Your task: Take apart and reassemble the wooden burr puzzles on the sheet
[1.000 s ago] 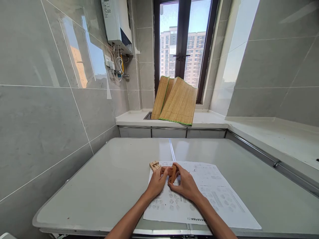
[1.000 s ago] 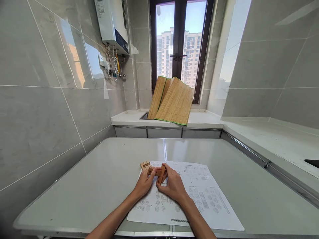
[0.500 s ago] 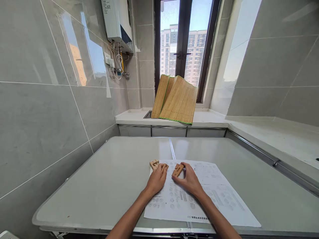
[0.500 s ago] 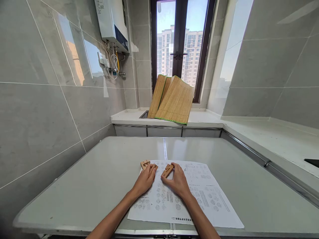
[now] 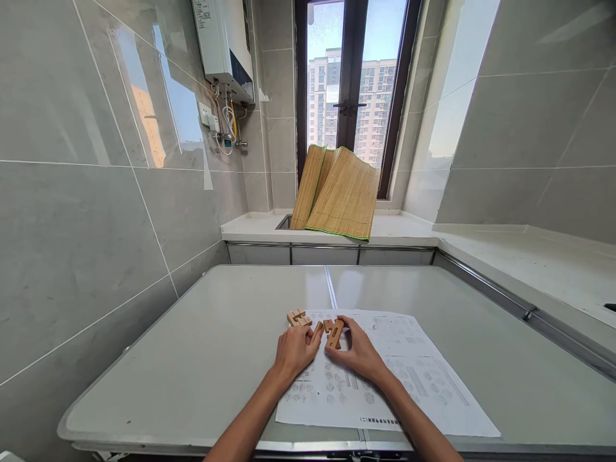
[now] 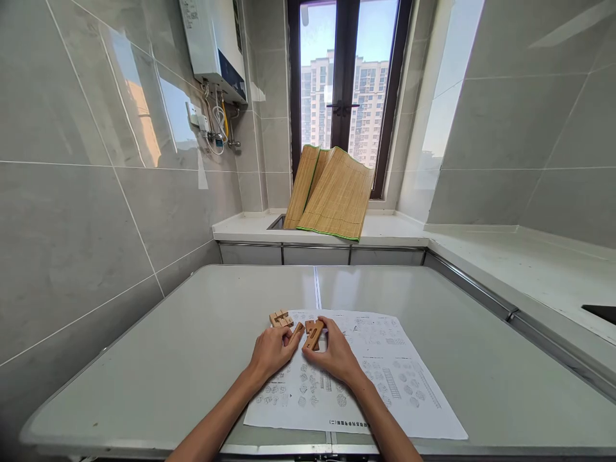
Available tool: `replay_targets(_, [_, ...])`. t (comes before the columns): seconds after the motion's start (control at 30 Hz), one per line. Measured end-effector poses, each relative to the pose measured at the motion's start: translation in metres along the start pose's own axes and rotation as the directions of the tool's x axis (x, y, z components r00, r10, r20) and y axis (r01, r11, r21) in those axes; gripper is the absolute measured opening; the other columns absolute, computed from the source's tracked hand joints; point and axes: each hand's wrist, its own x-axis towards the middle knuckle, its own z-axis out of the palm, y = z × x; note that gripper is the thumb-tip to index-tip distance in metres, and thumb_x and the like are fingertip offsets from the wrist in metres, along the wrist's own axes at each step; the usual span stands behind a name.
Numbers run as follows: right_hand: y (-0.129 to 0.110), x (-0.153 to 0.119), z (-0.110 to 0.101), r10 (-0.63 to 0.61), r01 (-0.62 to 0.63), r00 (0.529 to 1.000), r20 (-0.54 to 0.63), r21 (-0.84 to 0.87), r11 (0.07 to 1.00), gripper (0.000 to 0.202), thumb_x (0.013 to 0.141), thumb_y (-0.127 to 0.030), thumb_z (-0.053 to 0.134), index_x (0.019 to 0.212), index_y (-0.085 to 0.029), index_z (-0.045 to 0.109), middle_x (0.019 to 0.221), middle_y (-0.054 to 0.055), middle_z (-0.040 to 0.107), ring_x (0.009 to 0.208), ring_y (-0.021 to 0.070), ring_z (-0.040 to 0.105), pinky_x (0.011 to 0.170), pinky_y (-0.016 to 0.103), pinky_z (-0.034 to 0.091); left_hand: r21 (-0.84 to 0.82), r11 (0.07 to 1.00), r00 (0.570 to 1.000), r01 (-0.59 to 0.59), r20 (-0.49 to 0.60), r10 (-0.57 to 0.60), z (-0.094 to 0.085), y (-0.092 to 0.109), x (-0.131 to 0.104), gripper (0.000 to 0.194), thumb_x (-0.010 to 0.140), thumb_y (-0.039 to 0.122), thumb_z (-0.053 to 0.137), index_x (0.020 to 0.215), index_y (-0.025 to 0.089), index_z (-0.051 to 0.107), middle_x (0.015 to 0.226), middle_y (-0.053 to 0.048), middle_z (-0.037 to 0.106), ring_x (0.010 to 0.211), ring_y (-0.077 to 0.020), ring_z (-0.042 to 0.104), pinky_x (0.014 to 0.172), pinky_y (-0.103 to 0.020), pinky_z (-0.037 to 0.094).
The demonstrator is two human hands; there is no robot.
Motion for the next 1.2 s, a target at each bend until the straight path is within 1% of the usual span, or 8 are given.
replay_targets(0.07, [0.007, 0.003, 0.001, 0.062, -0.063, 0.995, -0.08, 0.0, 0.998, 0.075, 0.074, -0.046, 0.076, 0.141, -0.022, 0.049, 0.135, 0.011, 0.063, 0.12, 0.0298, 0.063, 0.103, 0.045, 0.051, -0.001, 0.999, 0.999, 0.042, 0.004, -0.042, 0.002, -0.001, 0.0, 0.04, 0.093, 0.054, 0.056, 0.069, 0.022, 0.063, 0.059, -0.004, 0.063, 0.062, -0.0234, 0.062, 0.063, -0.031, 0.037])
replay_targets(0.17, [0.02, 0.006, 0.001, 0.146, -0.149, 0.978, -0.149, -0.01, 0.989, 0.079, 0.075, -0.051, 0.075, 0.142, -0.02, 0.047, 0.137, 0.013, 0.06, 0.123, 0.0325, 0.061, 0.104, 0.048, 0.05, 0.019, 0.998, 0.998, 0.063, 0.012, -0.063, 0.003, -0.001, 0.0, 0.029, 0.094, 0.047, 0.054, 0.096, 0.022, 0.067, 0.063, -0.003, 0.066, 0.069, -0.0264, 0.067, 0.066, -0.031, 0.039])
replay_targets(0.33, [0.031, 0.005, 0.002, 0.142, -0.176, 0.952, -0.271, -0.103, 0.979, 0.073, 0.077, -0.05, 0.072, 0.14, -0.021, 0.049, 0.136, 0.015, 0.06, 0.126, 0.0368, 0.058, 0.103, 0.052, 0.05, 0.093, 0.994, 0.997, 0.061, 0.051, -0.066, 0.001, 0.0, -0.001, 0.027, 0.092, 0.033, 0.053, 0.116, 0.023, 0.059, 0.072, -0.003, 0.069, 0.074, -0.0267, 0.069, 0.07, -0.03, 0.04])
replay_targets(0.43, [0.028, 0.004, 0.002, 0.129, -0.166, 0.969, -0.211, -0.166, 0.972, 0.075, 0.074, -0.049, 0.074, 0.139, -0.02, 0.05, 0.134, 0.015, 0.063, 0.128, 0.0383, 0.057, 0.106, 0.054, 0.048, 0.154, 0.987, 0.996, 0.042, 0.068, -0.053, 0.001, 0.001, -0.002, 0.028, 0.092, 0.03, 0.05, 0.118, 0.022, 0.056, 0.076, -0.004, 0.07, 0.075, -0.0276, 0.069, 0.069, -0.031, 0.041])
replay_targets(0.6, [0.017, -0.001, 0.001, -0.017, 0.001, 0.997, -0.07, -0.214, 0.977, 0.066, 0.077, -0.045, 0.073, 0.136, -0.022, 0.055, 0.133, 0.013, 0.065, 0.127, 0.0368, 0.057, 0.109, 0.054, 0.045, 0.178, 0.984, 0.998, 0.009, 0.059, -0.02, 0.001, 0.001, -0.003, 0.027, 0.095, 0.033, 0.048, 0.118, 0.022, 0.056, 0.08, -0.007, 0.071, 0.077, -0.0293, 0.071, 0.071, -0.032, 0.043])
replay_targets(0.97, [0.008, -0.002, -0.002, -0.075, 0.117, 0.985, 0.156, -0.28, 0.953, 0.07, 0.085, -0.052, 0.068, 0.146, -0.025, 0.048, 0.148, 0.012, 0.056, 0.141, 0.0348, 0.047, 0.115, 0.054, 0.037, 0.23, 0.972, 0.999, -0.05, 0.022, 0.046, 0.001, -0.005, -0.005, 0.022, 0.101, 0.028, 0.042, 0.116, 0.022, 0.057, 0.119, -0.012, 0.071, 0.102, -0.0301, 0.07, 0.077, -0.034, 0.045])
replay_targets(1.1, [0.006, -0.003, 0.0, -0.106, 0.15, 0.978, 0.18, -0.257, 0.955, 0.075, 0.087, -0.051, 0.068, 0.152, -0.026, 0.04, 0.157, 0.011, 0.047, 0.146, 0.0325, 0.042, 0.119, 0.053, 0.033, 0.197, 0.979, 0.998, -0.055, 0.005, 0.055, 0.0, -0.007, -0.004, 0.021, 0.102, 0.029, 0.044, 0.118, 0.022, 0.056, 0.114, -0.012, 0.071, 0.097, -0.0274, 0.071, 0.075, -0.032, 0.045])
replay_targets(1.2, [0.006, -0.003, 0.001, -0.111, 0.158, 0.974, 0.196, -0.244, 0.957, 0.076, 0.086, -0.051, 0.068, 0.153, -0.025, 0.04, 0.156, 0.011, 0.049, 0.146, 0.0327, 0.041, 0.119, 0.054, 0.034, 0.193, 0.978, 0.995, -0.078, -0.046, 0.088, -0.002, -0.007, -0.004, 0.019, 0.101, 0.027, 0.043, 0.115, 0.021, 0.056, 0.104, -0.01, 0.072, 0.09, -0.0253, 0.071, 0.07, -0.031, 0.044])
